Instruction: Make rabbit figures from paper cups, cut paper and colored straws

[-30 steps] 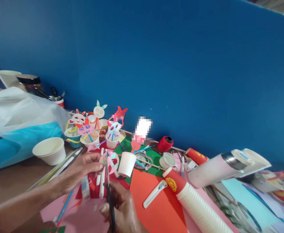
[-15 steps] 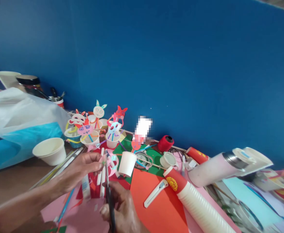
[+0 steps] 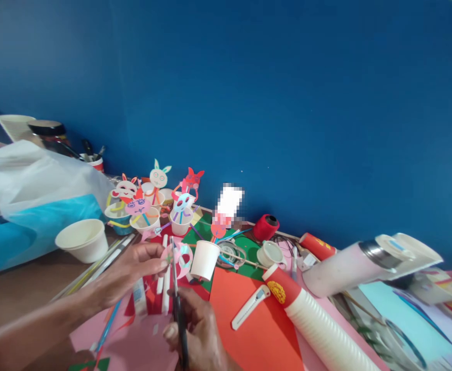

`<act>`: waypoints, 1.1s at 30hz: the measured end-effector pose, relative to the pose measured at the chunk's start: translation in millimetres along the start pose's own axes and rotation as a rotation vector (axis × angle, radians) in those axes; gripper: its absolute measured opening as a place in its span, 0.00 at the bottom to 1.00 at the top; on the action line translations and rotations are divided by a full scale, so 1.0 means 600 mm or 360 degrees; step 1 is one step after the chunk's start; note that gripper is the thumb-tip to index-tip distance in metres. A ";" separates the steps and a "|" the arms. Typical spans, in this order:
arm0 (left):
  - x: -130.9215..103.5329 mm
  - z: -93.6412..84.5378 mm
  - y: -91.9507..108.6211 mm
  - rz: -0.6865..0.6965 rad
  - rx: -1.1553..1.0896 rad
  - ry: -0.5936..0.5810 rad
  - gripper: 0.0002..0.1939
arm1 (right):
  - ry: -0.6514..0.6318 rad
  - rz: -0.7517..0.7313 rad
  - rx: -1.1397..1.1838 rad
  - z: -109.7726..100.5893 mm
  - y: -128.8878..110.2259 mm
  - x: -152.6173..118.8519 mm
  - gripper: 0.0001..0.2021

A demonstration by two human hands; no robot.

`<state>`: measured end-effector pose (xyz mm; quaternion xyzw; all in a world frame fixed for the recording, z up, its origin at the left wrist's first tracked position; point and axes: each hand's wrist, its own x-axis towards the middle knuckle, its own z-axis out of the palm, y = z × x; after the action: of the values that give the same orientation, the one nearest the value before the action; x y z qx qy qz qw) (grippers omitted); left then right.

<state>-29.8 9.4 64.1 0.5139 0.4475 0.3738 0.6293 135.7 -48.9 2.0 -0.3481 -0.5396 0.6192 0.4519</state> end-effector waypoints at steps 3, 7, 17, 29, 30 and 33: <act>-0.003 0.002 0.002 0.0007 -0.0035 -0.0093 0.04 | 0.0005 0.0005 0.0007 0.001 -0.006 0.000 0.28; -0.004 0.005 0.001 0.0019 -0.0038 -0.0123 0.05 | 0.0005 -0.0007 0.0040 -0.001 0.000 -0.001 0.27; 0.001 0.002 -0.004 0.0033 0.0041 0.0041 0.04 | -0.0004 -0.0011 0.0037 -0.001 0.004 -0.002 0.26; -0.001 -0.001 -0.002 0.0038 0.0016 0.0024 0.03 | -0.0040 0.0026 -0.0018 -0.005 0.015 -0.006 0.26; -0.002 -0.001 -0.003 0.0044 0.0006 0.0016 0.03 | -0.0034 0.0029 -0.0020 -0.006 0.016 -0.007 0.25; -0.002 0.000 -0.002 0.0041 0.0004 0.0007 0.03 | -0.0026 0.0028 -0.0028 -0.008 0.019 -0.008 0.26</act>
<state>-30.4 8.1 63.4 0.5196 0.4426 0.3824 0.6228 139.7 -51.7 -10.2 -0.3517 -0.5456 0.6212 0.4390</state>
